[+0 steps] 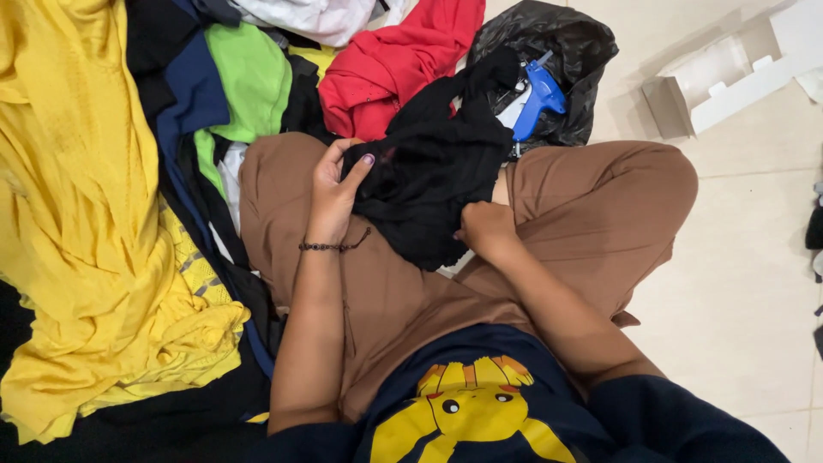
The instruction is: Tagging various clothing items using a handheld tagging gun while sitting on the floor.
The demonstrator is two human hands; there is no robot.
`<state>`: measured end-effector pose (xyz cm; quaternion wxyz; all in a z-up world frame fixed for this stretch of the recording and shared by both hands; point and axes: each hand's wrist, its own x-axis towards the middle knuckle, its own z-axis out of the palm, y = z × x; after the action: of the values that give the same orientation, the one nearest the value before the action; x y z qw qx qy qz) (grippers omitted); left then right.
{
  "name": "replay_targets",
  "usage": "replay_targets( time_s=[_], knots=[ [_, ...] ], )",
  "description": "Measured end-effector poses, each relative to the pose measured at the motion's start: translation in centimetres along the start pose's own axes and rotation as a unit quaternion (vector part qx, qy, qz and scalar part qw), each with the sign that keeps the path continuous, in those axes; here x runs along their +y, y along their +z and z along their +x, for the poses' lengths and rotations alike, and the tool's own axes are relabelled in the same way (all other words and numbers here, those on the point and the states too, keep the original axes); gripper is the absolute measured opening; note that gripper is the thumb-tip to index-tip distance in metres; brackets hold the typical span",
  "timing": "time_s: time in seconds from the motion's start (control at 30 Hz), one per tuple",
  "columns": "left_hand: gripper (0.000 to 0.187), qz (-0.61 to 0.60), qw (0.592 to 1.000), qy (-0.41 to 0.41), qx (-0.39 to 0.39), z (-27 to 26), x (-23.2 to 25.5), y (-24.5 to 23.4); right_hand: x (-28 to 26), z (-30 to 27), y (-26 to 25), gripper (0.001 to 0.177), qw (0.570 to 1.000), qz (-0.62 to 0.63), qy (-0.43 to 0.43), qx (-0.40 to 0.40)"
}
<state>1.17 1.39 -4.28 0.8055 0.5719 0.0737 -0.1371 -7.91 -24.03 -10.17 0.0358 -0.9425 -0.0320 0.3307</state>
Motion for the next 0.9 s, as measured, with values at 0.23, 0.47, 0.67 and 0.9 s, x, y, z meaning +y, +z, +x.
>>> replay_targets(
  time_s=[0.23, 0.47, 0.67, 0.9],
  knots=[
    [0.021, 0.003, 1.0, -0.006, -0.006, -0.3, 0.3, 0.1, 0.1, -0.1, 1.9, 0.019, 0.996, 0.005, -0.004, 0.087],
    [0.027, 0.058, 0.997, 0.001, -0.04, -1.8, 0.8, 1.0, 0.3, -3.9, -1.9, 0.015, 0.989, 0.135, 0.036, 0.057],
    [0.032, 0.146, 0.982, 0.012, -0.12, -2.6, 0.3, 1.6, 0.0, -4.5, -2.0, 0.013, 0.988, 0.137, 0.055, 0.039],
    [0.043, 0.175, 0.959, -0.031, -0.219, -2.4, -1.2, 1.2, 0.1, -2.9, 0.3, 0.013, 0.99, 0.107, 0.048, 0.08]
  ],
)
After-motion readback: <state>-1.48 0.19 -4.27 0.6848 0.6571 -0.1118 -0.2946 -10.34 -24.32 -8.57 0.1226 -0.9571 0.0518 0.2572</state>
